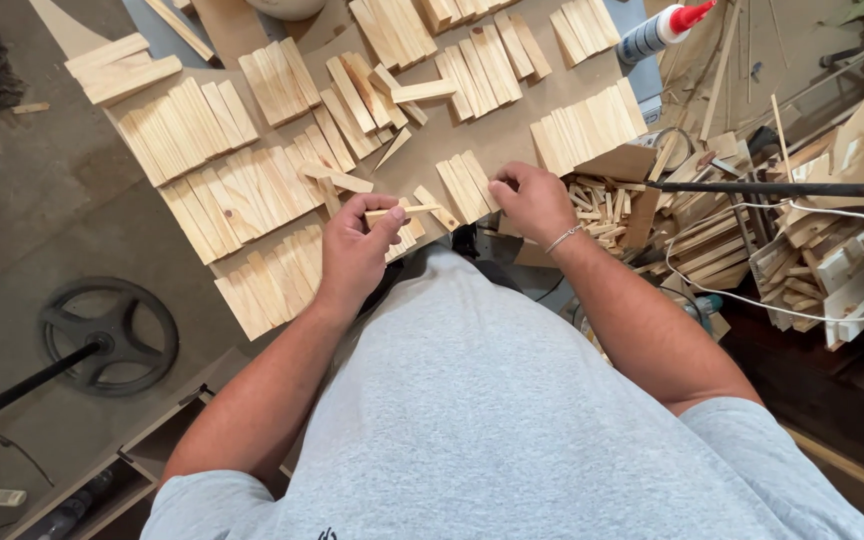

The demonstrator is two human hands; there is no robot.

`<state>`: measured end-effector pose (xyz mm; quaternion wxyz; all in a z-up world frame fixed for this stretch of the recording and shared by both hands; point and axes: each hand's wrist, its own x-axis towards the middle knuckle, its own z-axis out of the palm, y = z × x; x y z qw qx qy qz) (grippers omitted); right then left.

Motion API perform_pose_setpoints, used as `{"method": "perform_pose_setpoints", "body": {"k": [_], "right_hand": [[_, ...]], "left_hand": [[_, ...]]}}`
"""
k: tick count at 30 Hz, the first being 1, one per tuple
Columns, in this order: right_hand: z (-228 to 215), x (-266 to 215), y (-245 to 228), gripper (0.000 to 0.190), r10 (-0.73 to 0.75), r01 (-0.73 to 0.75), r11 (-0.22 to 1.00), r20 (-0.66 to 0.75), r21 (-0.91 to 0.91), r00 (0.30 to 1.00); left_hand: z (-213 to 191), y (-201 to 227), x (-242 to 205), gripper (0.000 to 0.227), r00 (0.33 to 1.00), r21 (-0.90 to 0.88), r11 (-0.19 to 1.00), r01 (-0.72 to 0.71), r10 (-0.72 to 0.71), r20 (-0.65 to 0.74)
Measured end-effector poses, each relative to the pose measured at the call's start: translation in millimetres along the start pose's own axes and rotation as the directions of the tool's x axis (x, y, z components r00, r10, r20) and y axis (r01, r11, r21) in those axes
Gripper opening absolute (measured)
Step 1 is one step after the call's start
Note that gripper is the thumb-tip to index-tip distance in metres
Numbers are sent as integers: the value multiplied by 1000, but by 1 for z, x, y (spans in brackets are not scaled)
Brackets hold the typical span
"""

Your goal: Sort and arrange small wooden slats into organized rows on a board in a workshop.

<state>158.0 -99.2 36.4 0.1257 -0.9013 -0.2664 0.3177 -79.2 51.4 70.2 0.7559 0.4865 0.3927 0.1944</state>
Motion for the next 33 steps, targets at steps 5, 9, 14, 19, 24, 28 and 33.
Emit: {"method": "perform_pose_setpoints", "body": {"k": [5,9,14,19,24,28,33], "right_hand": [[-7,-8,-6,21,28,-36,973,38,228,999],[-8,-12,-12,20,21,-39,923,52,382,998],[-3,-15,-10,20,16,-23,901,20,434,1000],[0,-13,-9,20,47,-38,902,-12,429,999],[0,-22,-18,22,5,-6,906,3,424,1000],[0,-23,-15,22,-23,32,938,-30,344,999],[-22,-69,-59,24,-203,95,695,68,713,977]], "left_hand": [[-8,-2,-5,20,999,9,1000,-1,2,-32],[-15,-2,-13,20,999,-2,1000,10,-10,-45],[-20,-15,-14,25,999,-22,1000,5,-6,-34],[-20,-16,-15,29,1000,-43,999,-23,22,-20],[-18,-18,-16,36,997,-14,997,-80,80,1],[-10,-8,-20,37,995,25,995,-97,97,2],[-5,-20,-18,38,705,542,519,-662,676,214]]}}
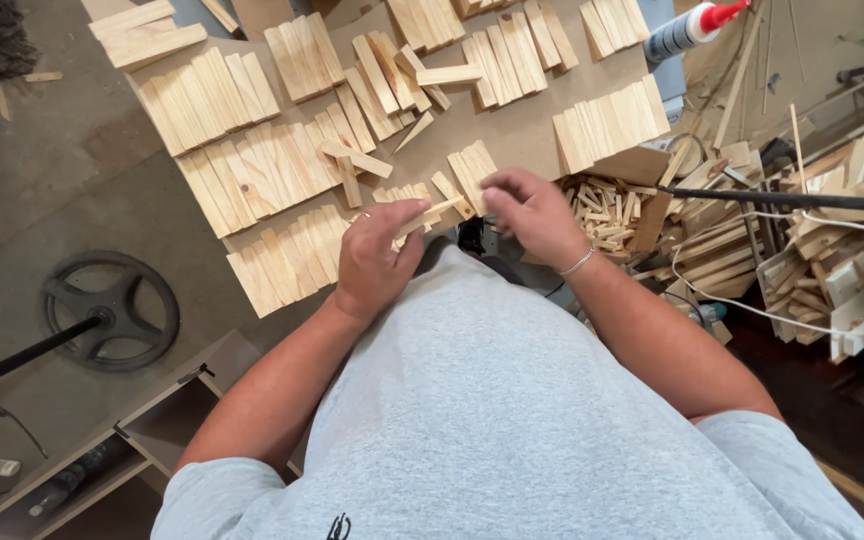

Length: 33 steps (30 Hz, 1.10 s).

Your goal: Sort and arrange small wooden slats into organized rows on a board in a workshop.

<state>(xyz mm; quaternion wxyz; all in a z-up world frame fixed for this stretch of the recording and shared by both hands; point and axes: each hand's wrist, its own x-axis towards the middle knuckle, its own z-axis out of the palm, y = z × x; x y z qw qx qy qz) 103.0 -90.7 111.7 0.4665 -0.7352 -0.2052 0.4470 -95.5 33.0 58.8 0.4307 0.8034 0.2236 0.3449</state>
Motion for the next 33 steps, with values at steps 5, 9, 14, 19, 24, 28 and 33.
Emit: {"method": "perform_pose_setpoints", "body": {"k": [5,9,14,19,24,28,33], "right_hand": [[20,-11,-15,23,-86,62,987,168,146,982],[16,-5,14,36,-262,223,939,125,261,957],[-3,-6,51,37,-71,70,995,20,69,997],[-17,-11,96,27,177,-176,900,34,398,984],[-50,2,121,19,353,-242,841,-151,485,923],[-66,21,147,20,383,-257,829,-171,496,908],[-71,27,152,34,335,-128,744,-201,656,920]], "left_hand": [[19,6,3,23,996,-45,997,62,-59,72],[11,41,27,14,697,-53,725,687,-636,331],[59,6,25,17,573,-310,487,817,-747,337],[96,7,44,19,517,-304,419,856,-726,453],[105,30,69,44,640,-22,695,719,-650,410],[121,26,67,24,913,178,971,158,-212,348],[151,0,71,36,809,342,858,-382,131,573]]}}
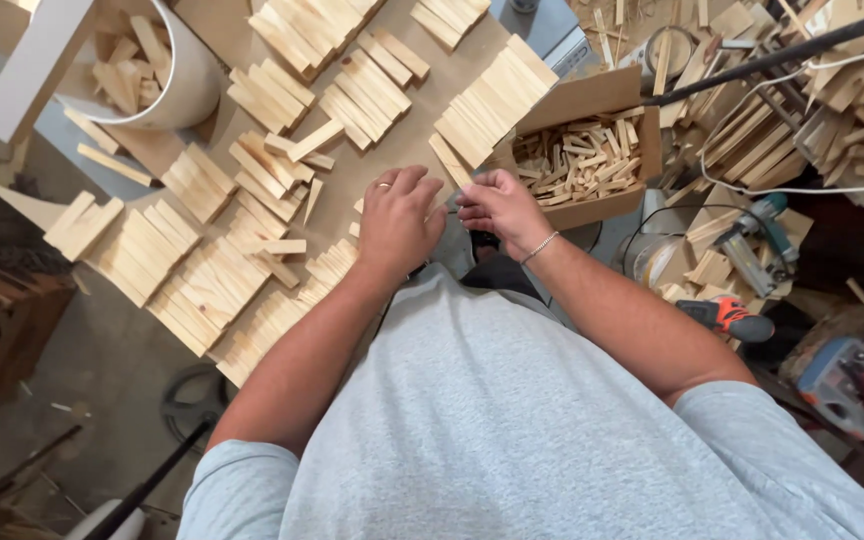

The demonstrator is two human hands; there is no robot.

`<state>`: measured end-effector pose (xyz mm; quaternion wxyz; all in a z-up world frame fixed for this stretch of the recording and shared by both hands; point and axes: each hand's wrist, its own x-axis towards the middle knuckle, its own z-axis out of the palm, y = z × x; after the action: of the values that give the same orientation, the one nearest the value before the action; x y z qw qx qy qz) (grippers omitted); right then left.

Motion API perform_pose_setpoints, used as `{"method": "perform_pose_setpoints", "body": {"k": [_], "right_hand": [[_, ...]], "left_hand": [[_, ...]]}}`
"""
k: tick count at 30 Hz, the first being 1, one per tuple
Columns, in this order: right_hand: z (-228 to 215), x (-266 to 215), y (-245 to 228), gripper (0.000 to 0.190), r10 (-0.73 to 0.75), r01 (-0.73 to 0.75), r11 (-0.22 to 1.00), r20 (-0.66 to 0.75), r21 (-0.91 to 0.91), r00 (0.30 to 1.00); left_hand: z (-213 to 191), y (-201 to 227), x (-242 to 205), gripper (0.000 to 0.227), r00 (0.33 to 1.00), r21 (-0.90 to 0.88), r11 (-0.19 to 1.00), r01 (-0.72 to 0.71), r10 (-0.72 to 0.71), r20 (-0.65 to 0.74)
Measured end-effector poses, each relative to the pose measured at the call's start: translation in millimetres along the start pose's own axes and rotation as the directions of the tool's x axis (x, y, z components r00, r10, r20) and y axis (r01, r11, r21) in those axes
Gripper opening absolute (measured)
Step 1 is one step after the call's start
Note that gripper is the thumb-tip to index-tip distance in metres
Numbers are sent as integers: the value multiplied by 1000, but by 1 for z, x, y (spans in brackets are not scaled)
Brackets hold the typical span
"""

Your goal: Sort and arrange small wooden slats into organized rows on a board in a workshop.

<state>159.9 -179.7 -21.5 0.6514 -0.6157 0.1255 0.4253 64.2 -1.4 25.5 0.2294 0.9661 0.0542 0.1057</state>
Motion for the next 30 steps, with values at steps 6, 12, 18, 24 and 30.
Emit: {"method": "perform_pose_setpoints", "body": {"k": [6,12,18,24,30], "right_hand": [[-12,-3,8,31,-43,43,991,-6,128,999],[-11,12,6,18,-100,101,989,-16,105,995],[-12,12,3,17,-120,120,990,-10,71,993],[-13,6,4,17,-129,130,991,-23,43,991],[-22,9,15,17,-285,272,939,-37,-213,958]], "left_hand": [[19,-5,15,36,992,79,997,-14,4,129],[34,-10,16,38,990,99,995,-21,8,138],[31,-4,20,40,991,90,996,-17,5,135],[31,0,19,42,992,53,998,-37,31,119],[20,-1,4,36,998,-6,999,-38,38,45]]}}
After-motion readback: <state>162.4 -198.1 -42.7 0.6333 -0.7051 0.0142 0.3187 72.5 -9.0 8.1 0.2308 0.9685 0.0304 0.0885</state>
